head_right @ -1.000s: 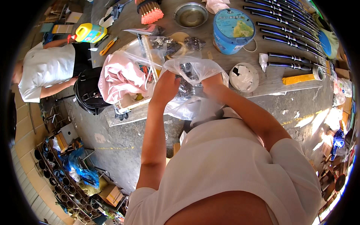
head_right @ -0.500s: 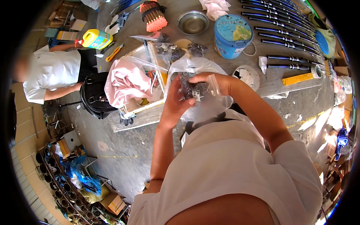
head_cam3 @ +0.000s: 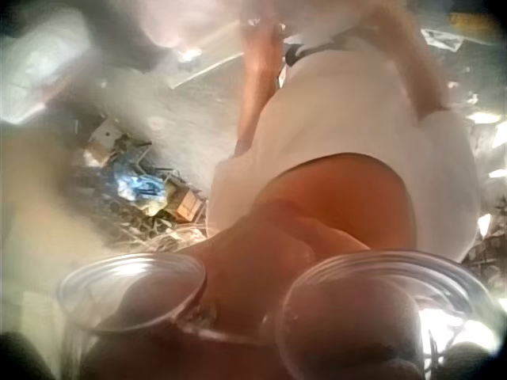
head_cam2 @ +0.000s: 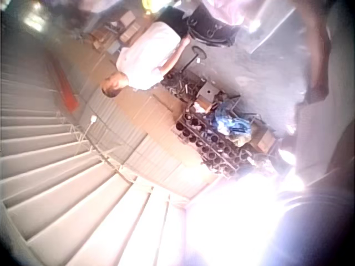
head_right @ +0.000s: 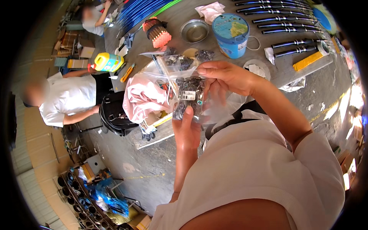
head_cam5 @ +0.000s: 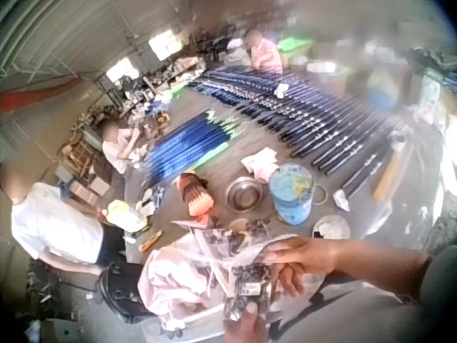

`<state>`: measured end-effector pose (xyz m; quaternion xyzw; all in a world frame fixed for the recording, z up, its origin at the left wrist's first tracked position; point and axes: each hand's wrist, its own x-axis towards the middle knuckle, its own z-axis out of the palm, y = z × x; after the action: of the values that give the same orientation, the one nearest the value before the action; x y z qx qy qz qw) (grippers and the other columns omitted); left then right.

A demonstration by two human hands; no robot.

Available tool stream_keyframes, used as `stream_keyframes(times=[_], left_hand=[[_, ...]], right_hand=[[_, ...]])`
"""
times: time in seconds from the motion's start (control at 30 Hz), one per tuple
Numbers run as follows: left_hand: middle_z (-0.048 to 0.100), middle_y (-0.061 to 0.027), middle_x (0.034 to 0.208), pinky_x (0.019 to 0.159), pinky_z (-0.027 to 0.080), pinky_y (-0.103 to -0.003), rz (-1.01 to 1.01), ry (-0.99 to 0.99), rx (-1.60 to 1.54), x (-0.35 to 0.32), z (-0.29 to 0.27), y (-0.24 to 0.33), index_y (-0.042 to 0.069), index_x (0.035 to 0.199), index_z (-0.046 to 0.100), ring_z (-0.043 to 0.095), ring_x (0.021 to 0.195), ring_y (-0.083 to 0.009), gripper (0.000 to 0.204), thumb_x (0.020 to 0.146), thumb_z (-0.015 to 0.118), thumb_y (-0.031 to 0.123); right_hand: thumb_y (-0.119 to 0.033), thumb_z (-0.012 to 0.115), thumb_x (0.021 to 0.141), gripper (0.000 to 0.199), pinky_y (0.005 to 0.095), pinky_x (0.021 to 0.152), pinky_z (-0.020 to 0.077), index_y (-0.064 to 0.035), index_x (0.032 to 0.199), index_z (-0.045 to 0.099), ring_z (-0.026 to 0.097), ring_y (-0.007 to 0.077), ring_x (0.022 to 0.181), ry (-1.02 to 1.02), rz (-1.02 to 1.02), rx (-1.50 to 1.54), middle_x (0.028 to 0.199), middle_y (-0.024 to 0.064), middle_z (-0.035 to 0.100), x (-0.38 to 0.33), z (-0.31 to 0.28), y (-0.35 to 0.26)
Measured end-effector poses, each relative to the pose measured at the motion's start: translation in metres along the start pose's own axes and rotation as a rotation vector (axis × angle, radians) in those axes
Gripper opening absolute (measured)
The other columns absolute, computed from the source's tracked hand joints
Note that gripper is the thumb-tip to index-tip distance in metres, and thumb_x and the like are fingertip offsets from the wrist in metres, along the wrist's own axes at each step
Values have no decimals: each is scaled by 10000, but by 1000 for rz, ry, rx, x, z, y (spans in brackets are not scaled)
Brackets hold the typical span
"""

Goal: The person wipes a blue fishing rod with a white cloth, focusing on the handle and reel seat area. They then place the rod back into a rack of similar rods and retrieve a small plastic bag containing hardware from a nearby table.

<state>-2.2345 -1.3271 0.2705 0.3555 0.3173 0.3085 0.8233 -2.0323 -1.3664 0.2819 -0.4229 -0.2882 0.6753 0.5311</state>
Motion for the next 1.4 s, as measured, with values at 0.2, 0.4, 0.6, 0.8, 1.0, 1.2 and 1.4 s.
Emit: stream_keyframes(times=[0.2, 0.4, 0.6, 0.8, 1.0, 1.2, 1.4], left_hand=[[598, -175, 1066, 622, 603, -376, 30, -102, 36, -23, 6, 8, 51, 1029, 379, 665, 907, -319, 408, 840, 697, 224], [601, -170, 1065, 603, 592, -362, 45, -176, 38, -34, 6, 14, 65, 1041, 373, 673, 872, -308, 416, 835, 698, 222], [608, -172, 1058, 607, 584, -354, 43, -181, 49, -45, 1, 20, 61, 1048, 374, 677, 855, -299, 390, 847, 675, 207], [616, -170, 1037, 595, 579, -348, 6, -164, 55, -54, -1, 22, 59, 1057, 377, 677, 852, -303, 400, 842, 679, 210], [616, -168, 1032, 588, 582, -364, -11, -220, 85, -51, -14, 18, 56, 1040, 374, 679, 832, -302, 390, 849, 679, 208], [616, -153, 1056, 772, 561, -359, -34, -96, 369, -16, -34, -1, -2, 1158, 403, 624, 993, -235, 316, 908, 580, 74], [618, -179, 1052, 856, 478, -379, 278, -363, 1199, 55, -68, -36, -20, 1017, 591, 599, 963, -290, 162, 914, 511, 77]], right_hand=[[-251, 503, 964, 238, 236, 356, 421, -20, 961, 559, 567, 143, 425, 109, -137, 24, 658, 56, 592, -13, 19, -6], [-321, 573, 926, 294, 238, 466, 459, -36, 971, 629, 587, 98, 603, 59, -186, -70, 810, 26, 633, -23, 17, -7], [-274, 616, 892, 260, 233, 463, 459, -29, 975, 645, 590, 88, 655, 67, -241, -134, 818, 11, 635, -26, 23, -9], [-252, 629, 881, 236, 229, 460, 457, -36, 971, 653, 590, 77, 678, 54, -227, -198, 815, 16, 634, -28, 30, -9], [-195, 604, 892, 171, 236, 514, 466, -26, 907, 622, 566, 77, 678, 11, -230, -294, 766, 5, 591, -29, 30, -2], [-97, 534, 920, 101, 262, 698, 436, -7, 882, 556, 529, 83, 775, 193, -313, -461, 800, -1, 541, -32, -3, 28], [-81, 529, 890, 90, 324, 699, 426, 7, 908, 545, 532, 204, 740, 389, -393, -825, 814, 94, 569, -37, -31, 59]])
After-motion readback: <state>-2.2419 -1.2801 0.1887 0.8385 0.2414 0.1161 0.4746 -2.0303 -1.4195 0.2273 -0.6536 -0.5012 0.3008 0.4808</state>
